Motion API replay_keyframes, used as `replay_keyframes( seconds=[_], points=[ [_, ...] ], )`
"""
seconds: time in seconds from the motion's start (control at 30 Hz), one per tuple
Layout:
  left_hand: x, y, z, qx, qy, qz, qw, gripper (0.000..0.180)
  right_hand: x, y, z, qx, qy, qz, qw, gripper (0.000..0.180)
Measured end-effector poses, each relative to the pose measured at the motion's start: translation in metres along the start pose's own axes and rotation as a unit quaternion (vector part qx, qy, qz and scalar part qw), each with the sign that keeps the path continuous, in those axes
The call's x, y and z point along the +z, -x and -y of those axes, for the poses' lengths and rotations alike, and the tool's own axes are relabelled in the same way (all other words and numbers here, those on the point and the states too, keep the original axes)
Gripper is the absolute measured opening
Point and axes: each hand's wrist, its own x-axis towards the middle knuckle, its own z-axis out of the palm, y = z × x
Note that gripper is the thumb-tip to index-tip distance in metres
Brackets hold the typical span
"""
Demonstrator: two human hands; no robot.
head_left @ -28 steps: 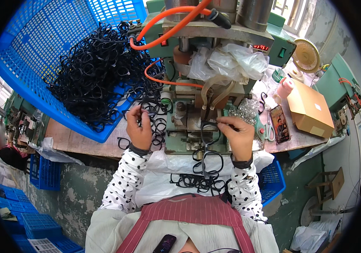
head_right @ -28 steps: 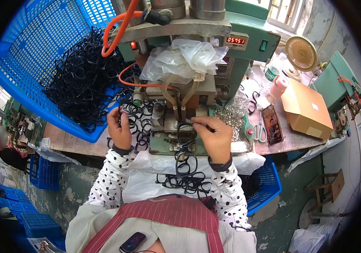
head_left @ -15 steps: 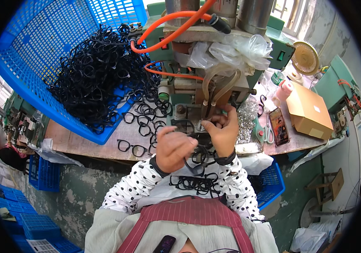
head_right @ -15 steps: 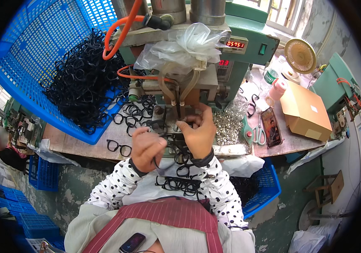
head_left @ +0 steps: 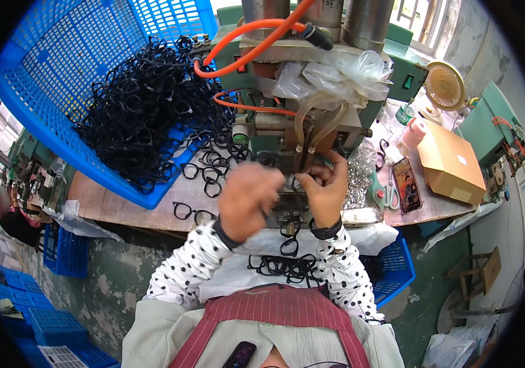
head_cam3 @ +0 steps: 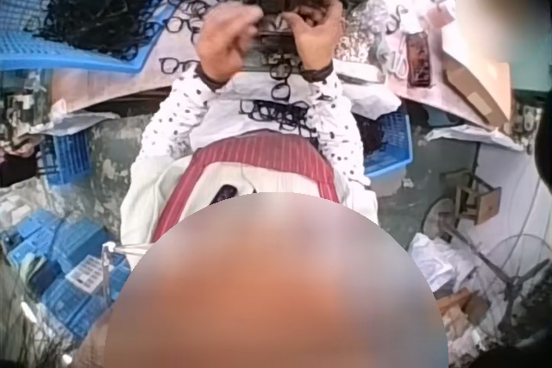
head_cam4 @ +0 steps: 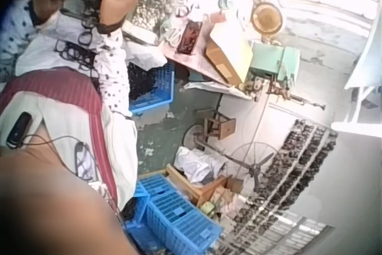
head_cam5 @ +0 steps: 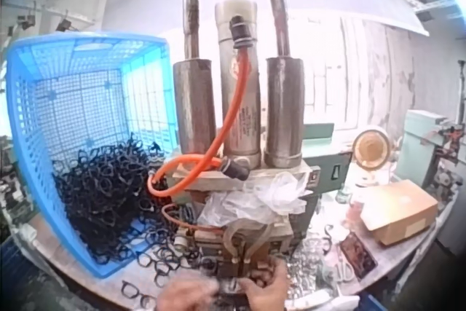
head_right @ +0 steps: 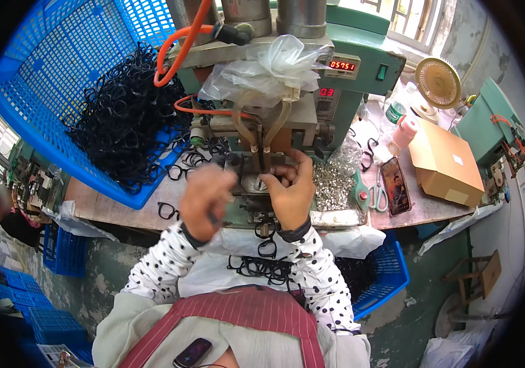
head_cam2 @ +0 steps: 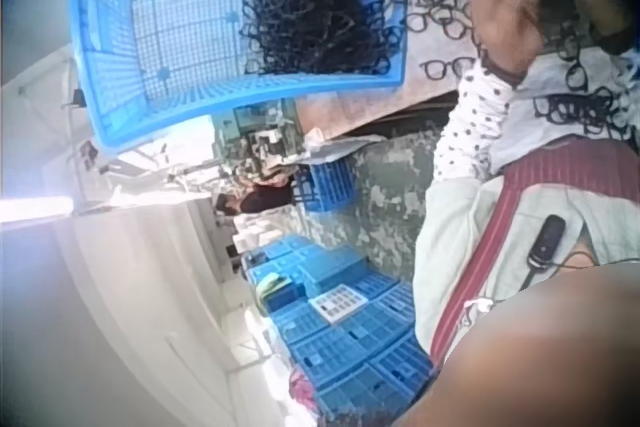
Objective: The person assembles eyeglasses by hand at a workbench. They pick up black frames, place them into a press machine, and then remove the assembled glasses, repeating this process continuously.
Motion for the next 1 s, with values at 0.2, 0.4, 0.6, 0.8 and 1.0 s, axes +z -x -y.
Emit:
replay_keyframes(
  seconds=[0.2, 0.4, 0.6, 0.8, 1.0],
  points=[
    [0.042, 0.040, -0.005, 0.091, 0.075, 0.140, 0.983, 0.042, -0.082, -0.035, -0.026, -0.154, 0.399, -0.098, 0.898, 0.037],
    [0.042, 0.040, 0.005, 0.099, 0.091, 0.141, 0.981, 0.047, -0.162, -0.031, -0.040, 0.025, 0.543, -0.066, 0.837, 0.023],
    [0.040, 0.044, 0.003, 0.083, 0.082, 0.151, 0.982, 0.045, -0.155, -0.015, -0.082, -0.095, 0.601, -0.031, 0.793, 0.018],
    [0.030, 0.050, -0.011, 0.066, -0.027, 0.105, 0.992, 0.042, -0.167, -0.019, -0.091, -0.047, 0.394, -0.115, 0.911, 0.014],
    [-0.028, 0.128, 0.048, -0.293, -0.286, 0.039, 0.912, 0.016, -0.149, -0.010, -0.076, -0.035, 0.485, -0.109, 0.867, 0.016]
  ],
)
